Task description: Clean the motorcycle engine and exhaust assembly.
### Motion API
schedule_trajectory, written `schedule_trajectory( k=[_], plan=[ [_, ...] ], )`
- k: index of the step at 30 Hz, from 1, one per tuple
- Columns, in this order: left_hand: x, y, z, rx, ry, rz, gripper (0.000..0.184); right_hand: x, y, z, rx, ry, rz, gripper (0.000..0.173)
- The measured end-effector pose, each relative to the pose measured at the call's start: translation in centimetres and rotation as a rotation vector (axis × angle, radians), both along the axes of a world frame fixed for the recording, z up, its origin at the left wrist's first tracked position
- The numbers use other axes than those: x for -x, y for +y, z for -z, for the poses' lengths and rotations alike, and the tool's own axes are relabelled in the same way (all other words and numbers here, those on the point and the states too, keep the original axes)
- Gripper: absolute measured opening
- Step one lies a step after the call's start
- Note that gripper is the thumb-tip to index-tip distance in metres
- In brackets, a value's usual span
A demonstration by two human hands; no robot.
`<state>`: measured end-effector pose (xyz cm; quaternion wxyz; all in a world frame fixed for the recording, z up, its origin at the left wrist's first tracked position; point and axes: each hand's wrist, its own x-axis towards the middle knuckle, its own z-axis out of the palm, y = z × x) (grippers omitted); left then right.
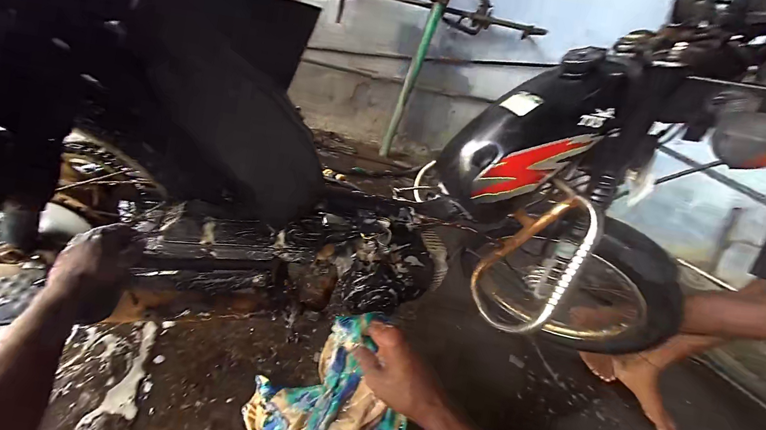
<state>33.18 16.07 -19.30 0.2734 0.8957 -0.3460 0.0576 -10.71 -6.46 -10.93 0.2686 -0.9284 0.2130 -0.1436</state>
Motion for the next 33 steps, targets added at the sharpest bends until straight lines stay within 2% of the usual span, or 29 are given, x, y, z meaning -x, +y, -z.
schedule_trajectory(
  k=[2,9,13,17,20,22,25,27,30,33],
  plan=[
    [0.5,-0.4,-0.8,-0.045,0.056,-0.022,0.029,-0.1,-0.5,-0.1,-0.028,-0.034,0.0,0.03],
    [0.3,-0.8,-0.7,-0.128,0.04,-0.007,0.026,-0.3,-1.6,0.5,-0.041,-0.105,0.02,0.026],
    [0.3,-0.9,-0.5,-0.153,0.031,-0.026,0.028,-1.8,-2.4,1.0,0.055,-0.51,0.008,0.015],
    [0.4,-1.0,-0.8,-0.182,0.025,-0.032,0.03,-5.0,-3.1,-3.1,0.165,-0.94,-0.035,0.013],
    [0.6,-1.0,-0.8,-0.178,0.002,-0.02,0.029,-9.3,-3.1,-5.1,0.107,-1.18,0.16,0.019],
    [0.4,-0.9,-0.5,-0.173,-0.015,-0.017,0.03,-12.9,-3.2,-3.9,0.026,-1.141,0.308,0.033],
    [0.8,-1.0,-0.6,-0.205,-0.008,-0.038,0.031,-18.0,-2.2,1.3,-0.072,-0.697,0.422,0.048],
    [1.2,-1.1,-0.9,-0.228,0.023,-0.048,0.032,-20.1,-1.6,4.5,-0.003,-0.56,0.425,0.051],
    [0.6,-1.2,-0.7,-0.204,0.059,-0.036,0.032,-20.3,-3.1,5.3,0.003,-0.553,0.358,0.059],
    [0.2,-1.5,-0.6,-0.223,0.089,-0.032,0.031,-19.3,-4.2,3.8,-0.117,-0.545,0.294,0.065]
  ],
)
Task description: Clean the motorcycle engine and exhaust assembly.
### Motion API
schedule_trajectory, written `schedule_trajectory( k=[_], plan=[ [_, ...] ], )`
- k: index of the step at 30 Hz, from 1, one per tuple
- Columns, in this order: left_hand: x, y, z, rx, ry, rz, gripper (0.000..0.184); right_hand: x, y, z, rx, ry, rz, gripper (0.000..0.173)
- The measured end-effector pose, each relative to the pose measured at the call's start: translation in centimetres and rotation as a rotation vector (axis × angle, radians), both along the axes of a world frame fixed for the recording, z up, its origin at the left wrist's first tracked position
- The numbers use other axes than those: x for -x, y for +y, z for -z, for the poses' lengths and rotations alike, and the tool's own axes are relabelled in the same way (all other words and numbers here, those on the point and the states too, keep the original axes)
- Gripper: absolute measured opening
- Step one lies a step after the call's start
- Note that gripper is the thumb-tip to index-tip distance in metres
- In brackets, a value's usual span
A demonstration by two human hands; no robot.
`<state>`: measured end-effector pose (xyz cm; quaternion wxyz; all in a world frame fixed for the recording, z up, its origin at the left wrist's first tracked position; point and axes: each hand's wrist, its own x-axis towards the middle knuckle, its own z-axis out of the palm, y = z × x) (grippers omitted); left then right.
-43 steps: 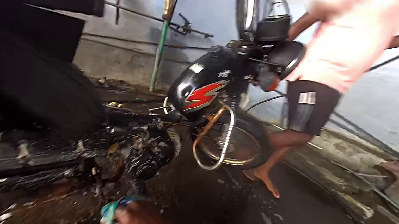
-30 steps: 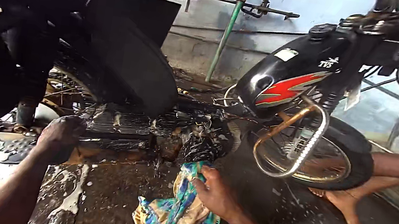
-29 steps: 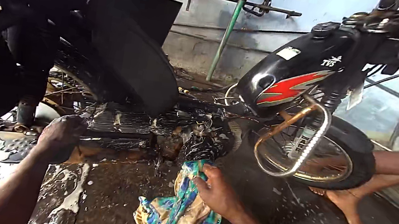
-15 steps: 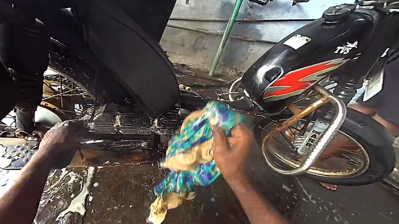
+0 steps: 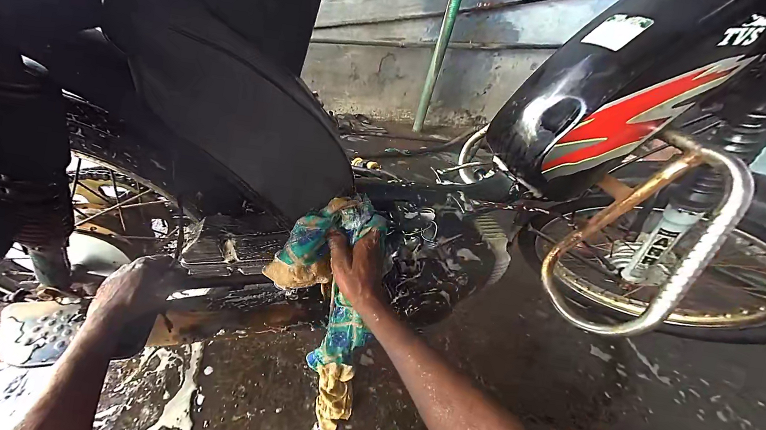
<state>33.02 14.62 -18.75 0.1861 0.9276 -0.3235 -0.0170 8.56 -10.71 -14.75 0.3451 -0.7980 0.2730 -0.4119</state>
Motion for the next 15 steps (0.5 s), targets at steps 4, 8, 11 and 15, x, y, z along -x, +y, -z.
schedule_trajectory(
  k=[4,8,11,15],
  plan=[
    [0.4,-0.2,0.0,-0.042,-0.004,-0.019,0.037,1.1,1.1,-0.8,0.027,-0.018,0.113,0.038],
    [0.7,0.0,0.0,-0.032,-0.034,-0.01,0.036,4.3,-0.6,-1.3,0.034,0.063,0.0,0.031],
    [0.8,0.0,-0.1,-0.037,-0.025,-0.014,0.037,8.0,-1.7,-2.5,0.075,0.046,-0.043,0.025],
    [0.5,-0.1,0.1,-0.063,-0.018,-0.033,0.034,9.8,-5.1,-8.1,0.326,-0.264,0.128,0.025]
  ],
)
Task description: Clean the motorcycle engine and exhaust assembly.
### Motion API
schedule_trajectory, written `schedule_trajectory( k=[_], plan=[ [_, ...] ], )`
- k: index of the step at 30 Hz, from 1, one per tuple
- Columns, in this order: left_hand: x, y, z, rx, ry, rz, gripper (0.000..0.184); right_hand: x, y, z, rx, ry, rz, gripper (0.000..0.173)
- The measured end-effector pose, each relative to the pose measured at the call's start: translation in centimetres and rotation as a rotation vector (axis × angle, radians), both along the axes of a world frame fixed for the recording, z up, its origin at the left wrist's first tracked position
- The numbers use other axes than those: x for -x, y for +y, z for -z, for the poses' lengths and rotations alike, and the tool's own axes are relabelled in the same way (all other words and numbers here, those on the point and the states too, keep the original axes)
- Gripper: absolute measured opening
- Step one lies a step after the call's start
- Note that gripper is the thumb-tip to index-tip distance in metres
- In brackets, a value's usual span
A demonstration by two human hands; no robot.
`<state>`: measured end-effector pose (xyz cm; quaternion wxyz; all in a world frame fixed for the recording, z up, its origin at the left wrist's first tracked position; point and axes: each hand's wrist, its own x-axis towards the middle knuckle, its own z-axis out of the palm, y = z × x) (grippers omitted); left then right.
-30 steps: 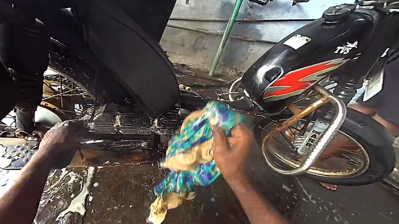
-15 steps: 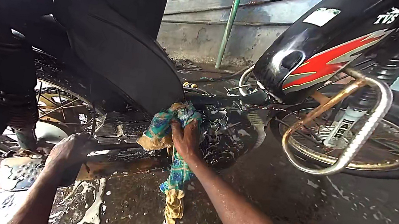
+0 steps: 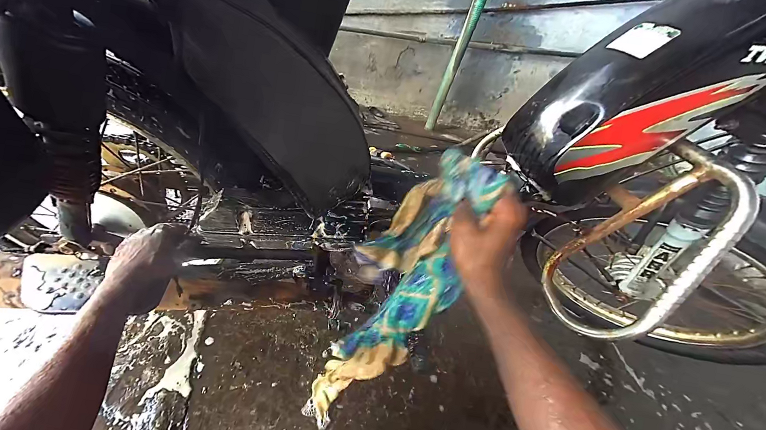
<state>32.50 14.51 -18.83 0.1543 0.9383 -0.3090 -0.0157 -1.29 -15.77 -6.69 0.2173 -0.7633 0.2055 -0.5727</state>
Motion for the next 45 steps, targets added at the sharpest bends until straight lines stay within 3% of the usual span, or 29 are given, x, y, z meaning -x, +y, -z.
schedule_trajectory(
  k=[2,4,6,10,12,14,16,20,24,27,31,34,35,37,39,42,45],
  plan=[
    [0.0,0.0,0.0,-0.002,0.0,0.005,0.033,-0.8,-1.5,-3.9,0.131,-0.085,0.103,0.028],
    [-0.2,0.1,-0.1,-0.011,0.005,0.016,0.033,-2.6,-2.9,-6.6,0.196,0.017,0.145,0.034],
    [-0.1,0.1,-0.2,-0.01,0.008,0.031,0.033,-5.2,-4.6,-7.4,0.148,0.329,0.074,0.04],
    [0.0,0.0,-0.7,-0.02,0.009,0.039,0.031,-11.6,-9.4,-3.8,0.041,1.075,-0.258,0.058],
    [0.4,-0.2,-0.9,-0.031,0.029,0.022,0.03,-13.4,-9.4,-3.8,0.076,1.254,-0.244,0.066],
    [0.5,-0.7,-1.0,-0.05,0.035,0.002,0.03,-14.3,-7.5,-3.9,0.197,1.351,-0.066,0.056],
    [0.4,-1.1,-1.1,-0.094,0.043,-0.03,0.034,-14.2,-4.7,-3.5,0.274,1.362,0.08,0.041],
    [0.5,-1.5,-0.9,-0.15,0.038,-0.079,0.037,-12.8,-2.5,-0.6,0.299,1.231,0.239,0.025],
    [-0.1,-1.1,-0.7,-0.1,0.014,-0.012,0.043,-12.4,-3.0,-0.8,0.284,1.21,0.206,0.023],
    [-0.6,-0.6,-0.2,-0.032,0.022,0.035,0.042,-10.5,-3.9,-2.7,0.258,1.159,0.065,0.036],
    [-0.6,-1.1,-0.2,-0.054,0.019,0.008,0.044,-4.6,-1.5,-4.3,0.054,0.666,-0.022,0.04],
    [-0.1,-1.4,-0.3,-0.071,0.03,-0.021,0.045,-1.2,4.4,-1.7,0.152,0.4,-0.131,0.034],
    [-0.2,-1.4,-0.3,-0.078,0.031,-0.016,0.046,-0.8,6.4,-0.1,0.137,0.469,-0.171,0.032],
    [-0.4,-1.3,-0.3,-0.084,0.033,-0.009,0.049,-2.0,8.6,3.2,0.048,0.823,-0.255,0.028],
    [-0.5,-1.2,-0.2,-0.082,0.03,0.005,0.048,-5.2,7.5,7.4,0.009,1.132,-0.374,0.027],
    [-0.5,-1.2,-0.2,-0.08,0.009,0.031,0.042,-8.8,4.3,10.2,0.014,1.307,-0.506,0.054],
    [0.7,-0.4,-1.1,-0.067,0.025,0.011,0.034,-11.4,3.9,10.8,0.113,1.446,-0.464,0.049]
  ],
)
